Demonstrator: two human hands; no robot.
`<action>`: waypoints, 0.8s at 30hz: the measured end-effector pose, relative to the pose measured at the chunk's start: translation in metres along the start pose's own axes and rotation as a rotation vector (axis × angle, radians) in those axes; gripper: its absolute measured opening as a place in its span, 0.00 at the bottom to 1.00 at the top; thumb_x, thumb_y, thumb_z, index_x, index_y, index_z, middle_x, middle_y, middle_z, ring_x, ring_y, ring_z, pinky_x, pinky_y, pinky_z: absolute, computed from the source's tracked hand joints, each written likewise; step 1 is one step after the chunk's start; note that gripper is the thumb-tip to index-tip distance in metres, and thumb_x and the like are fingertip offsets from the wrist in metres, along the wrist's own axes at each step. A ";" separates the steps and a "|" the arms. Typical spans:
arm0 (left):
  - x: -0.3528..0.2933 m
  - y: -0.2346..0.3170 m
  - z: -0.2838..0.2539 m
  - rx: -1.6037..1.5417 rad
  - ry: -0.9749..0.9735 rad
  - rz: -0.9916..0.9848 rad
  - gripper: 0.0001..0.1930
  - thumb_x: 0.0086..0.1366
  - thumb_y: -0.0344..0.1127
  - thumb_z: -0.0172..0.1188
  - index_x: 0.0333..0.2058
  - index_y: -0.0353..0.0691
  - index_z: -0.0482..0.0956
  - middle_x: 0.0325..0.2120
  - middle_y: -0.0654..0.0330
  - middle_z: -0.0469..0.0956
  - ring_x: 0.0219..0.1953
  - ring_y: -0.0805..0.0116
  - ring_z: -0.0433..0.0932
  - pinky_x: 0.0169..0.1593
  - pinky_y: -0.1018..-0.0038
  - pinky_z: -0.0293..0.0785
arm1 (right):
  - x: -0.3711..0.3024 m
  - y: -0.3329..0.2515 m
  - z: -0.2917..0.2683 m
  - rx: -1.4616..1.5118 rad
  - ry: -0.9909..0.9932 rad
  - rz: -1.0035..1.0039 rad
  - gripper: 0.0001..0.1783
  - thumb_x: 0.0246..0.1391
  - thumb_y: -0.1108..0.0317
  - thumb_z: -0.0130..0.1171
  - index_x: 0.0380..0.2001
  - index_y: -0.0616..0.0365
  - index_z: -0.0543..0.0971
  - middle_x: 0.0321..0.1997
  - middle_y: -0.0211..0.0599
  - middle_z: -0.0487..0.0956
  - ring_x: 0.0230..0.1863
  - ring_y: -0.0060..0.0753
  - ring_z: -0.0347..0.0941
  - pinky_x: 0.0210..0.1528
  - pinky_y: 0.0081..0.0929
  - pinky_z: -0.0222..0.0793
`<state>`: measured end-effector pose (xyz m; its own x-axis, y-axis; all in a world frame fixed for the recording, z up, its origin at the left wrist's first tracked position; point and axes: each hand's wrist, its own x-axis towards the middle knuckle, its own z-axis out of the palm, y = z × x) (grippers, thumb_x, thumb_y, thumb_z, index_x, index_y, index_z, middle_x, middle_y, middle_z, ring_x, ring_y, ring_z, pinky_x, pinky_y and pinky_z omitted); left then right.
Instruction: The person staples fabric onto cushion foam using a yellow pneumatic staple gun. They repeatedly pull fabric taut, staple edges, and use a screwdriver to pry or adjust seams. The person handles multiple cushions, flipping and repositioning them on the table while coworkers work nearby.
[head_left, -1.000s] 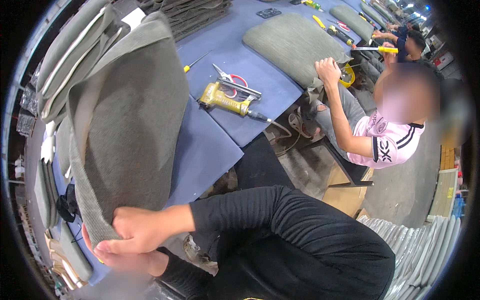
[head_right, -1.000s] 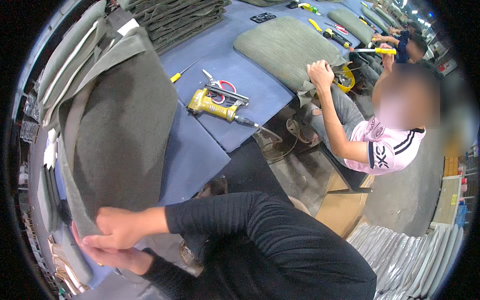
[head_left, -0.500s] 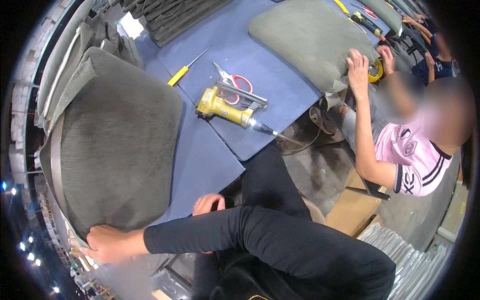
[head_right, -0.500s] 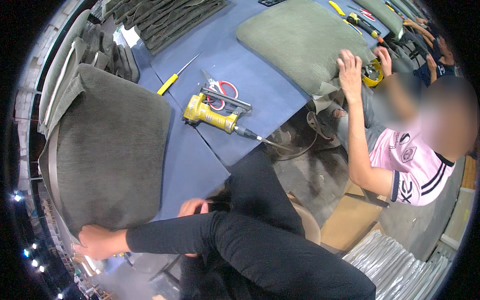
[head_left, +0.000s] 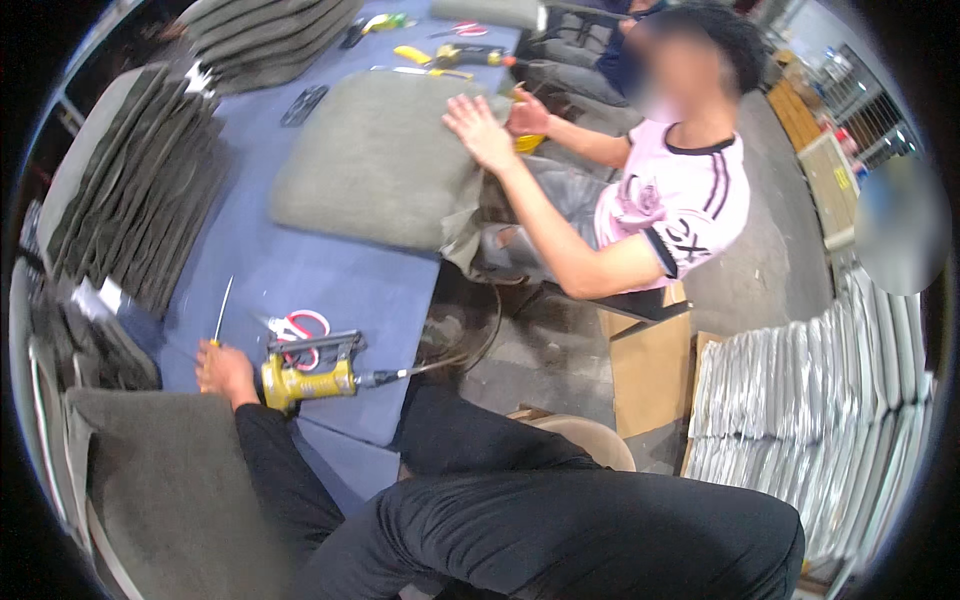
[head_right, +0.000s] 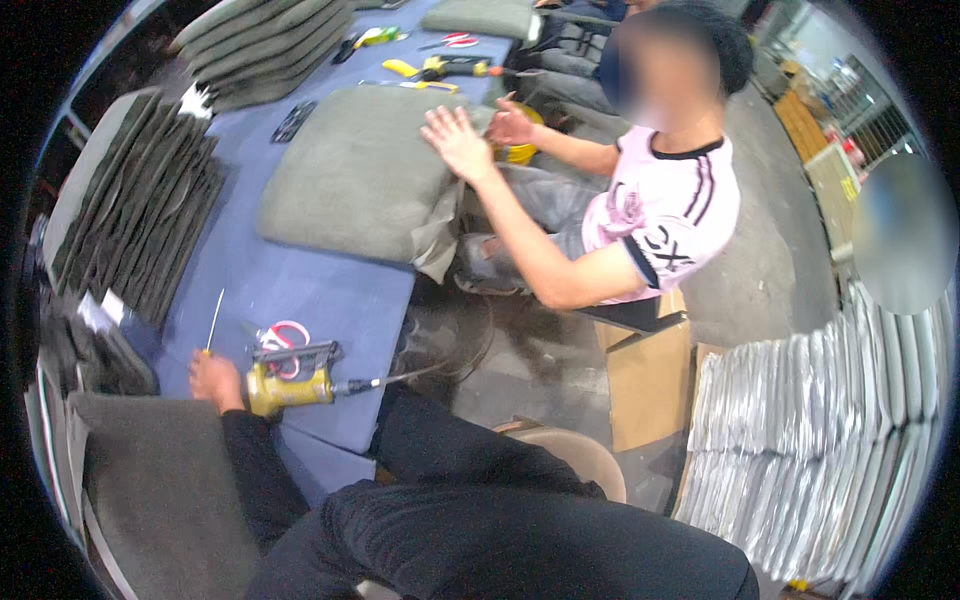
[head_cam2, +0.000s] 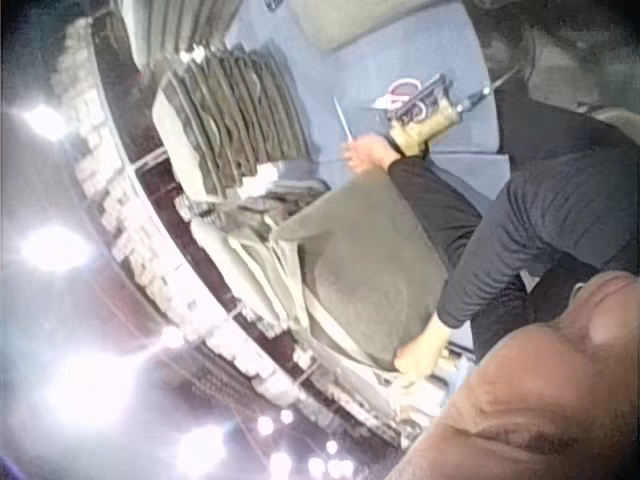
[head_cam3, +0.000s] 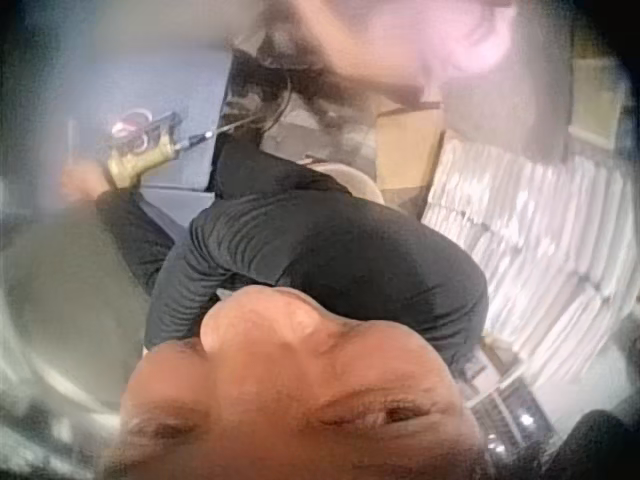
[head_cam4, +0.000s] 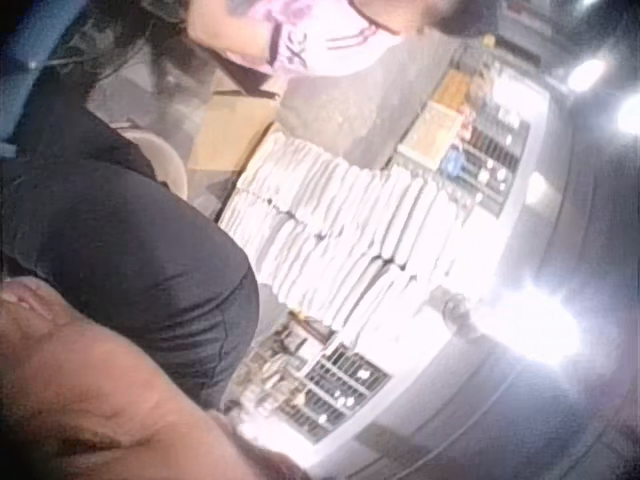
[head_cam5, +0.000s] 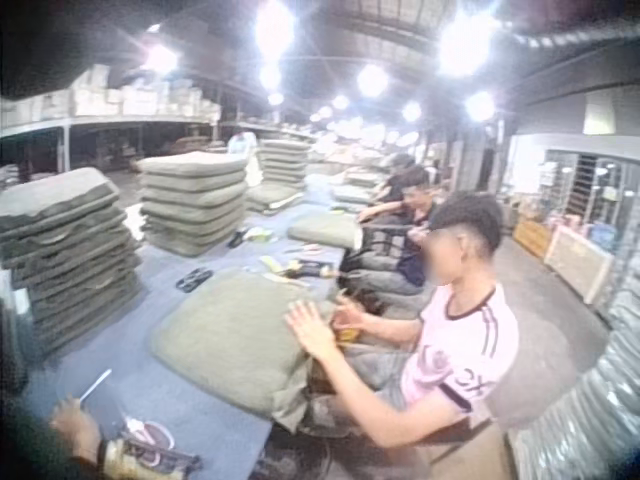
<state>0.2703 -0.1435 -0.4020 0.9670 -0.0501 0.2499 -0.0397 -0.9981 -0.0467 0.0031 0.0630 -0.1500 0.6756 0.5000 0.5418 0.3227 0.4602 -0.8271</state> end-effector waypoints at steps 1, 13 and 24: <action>0.010 -0.020 0.021 0.034 0.078 -0.005 0.26 0.77 0.46 0.58 0.69 0.48 0.74 0.60 0.49 0.81 0.63 0.42 0.78 0.63 0.36 0.69 | 0.000 -0.003 -0.001 -0.011 -0.016 0.004 0.34 0.69 0.52 0.54 0.19 0.74 0.80 0.20 0.66 0.77 0.21 0.63 0.77 0.29 0.58 0.72; -0.103 -0.052 -0.107 -0.690 0.085 0.315 0.17 0.80 0.40 0.58 0.52 0.29 0.82 0.45 0.42 0.85 0.46 0.35 0.82 0.50 0.51 0.77 | 0.008 0.001 0.013 -0.047 -0.028 0.056 0.35 0.69 0.47 0.55 0.21 0.72 0.81 0.25 0.65 0.81 0.28 0.62 0.81 0.33 0.58 0.74; -0.381 -0.248 -0.173 -0.794 -1.015 0.004 0.11 0.74 0.35 0.64 0.49 0.36 0.83 0.41 0.57 0.84 0.46 0.66 0.82 0.56 0.62 0.76 | 0.017 -0.005 0.072 -0.066 -0.047 0.198 0.37 0.69 0.42 0.56 0.22 0.70 0.83 0.30 0.64 0.84 0.33 0.61 0.84 0.37 0.59 0.76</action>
<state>-0.1316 0.1173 -0.3183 0.7101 -0.3533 -0.6091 0.1579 -0.7632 0.6266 -0.0346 0.1216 -0.1263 0.6991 0.6099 0.3731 0.2305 0.3017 -0.9251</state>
